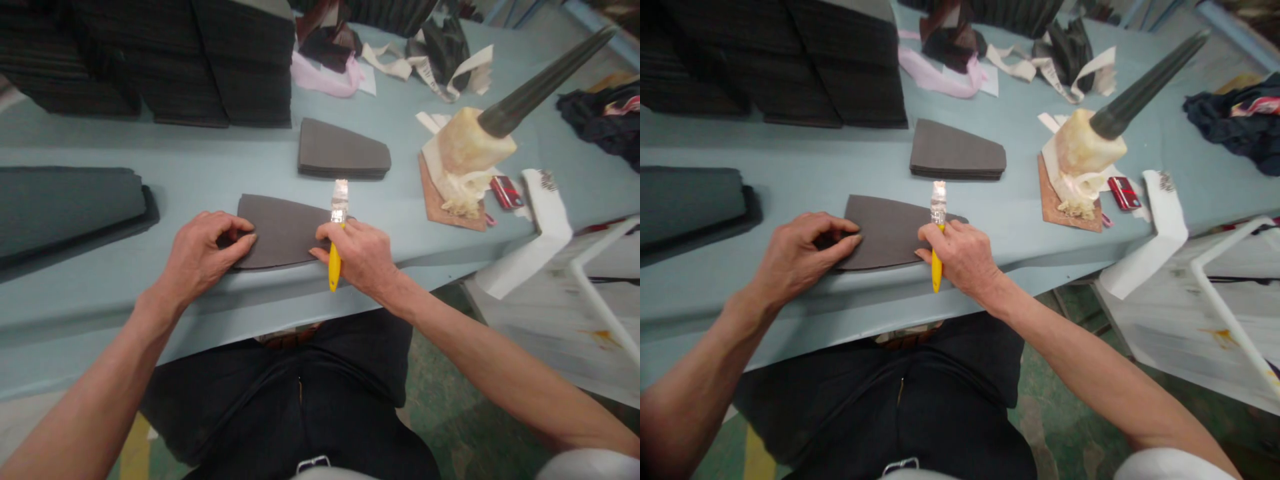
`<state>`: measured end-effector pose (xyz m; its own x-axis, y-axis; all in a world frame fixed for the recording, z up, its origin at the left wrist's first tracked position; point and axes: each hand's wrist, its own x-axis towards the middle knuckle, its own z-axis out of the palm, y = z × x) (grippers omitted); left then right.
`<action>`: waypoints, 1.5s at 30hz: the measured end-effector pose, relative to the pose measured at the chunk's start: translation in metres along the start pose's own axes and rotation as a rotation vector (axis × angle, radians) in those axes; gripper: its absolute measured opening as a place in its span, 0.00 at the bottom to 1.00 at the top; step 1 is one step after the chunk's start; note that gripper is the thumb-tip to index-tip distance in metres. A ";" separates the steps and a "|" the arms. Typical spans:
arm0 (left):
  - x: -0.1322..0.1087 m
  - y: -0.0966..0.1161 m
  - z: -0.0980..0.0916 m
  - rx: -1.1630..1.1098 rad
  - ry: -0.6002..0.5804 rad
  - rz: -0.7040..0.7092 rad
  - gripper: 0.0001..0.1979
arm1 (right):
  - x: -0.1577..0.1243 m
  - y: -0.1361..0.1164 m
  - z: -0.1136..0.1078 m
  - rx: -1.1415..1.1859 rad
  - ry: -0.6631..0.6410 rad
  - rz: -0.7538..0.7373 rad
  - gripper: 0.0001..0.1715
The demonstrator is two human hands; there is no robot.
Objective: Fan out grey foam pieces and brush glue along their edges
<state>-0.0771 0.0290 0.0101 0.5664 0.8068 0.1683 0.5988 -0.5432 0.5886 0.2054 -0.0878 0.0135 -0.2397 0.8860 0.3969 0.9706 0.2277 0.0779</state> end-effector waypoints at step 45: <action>0.032 0.041 0.045 0.142 -0.070 0.413 0.18 | -0.005 -0.001 0.010 0.186 0.153 0.049 0.13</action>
<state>-0.0092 0.0224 0.0039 0.8084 0.5005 0.3099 0.3834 -0.8471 0.3680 0.2057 -0.0879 0.0021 -0.1729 0.8297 0.5307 0.9569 0.2691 -0.1090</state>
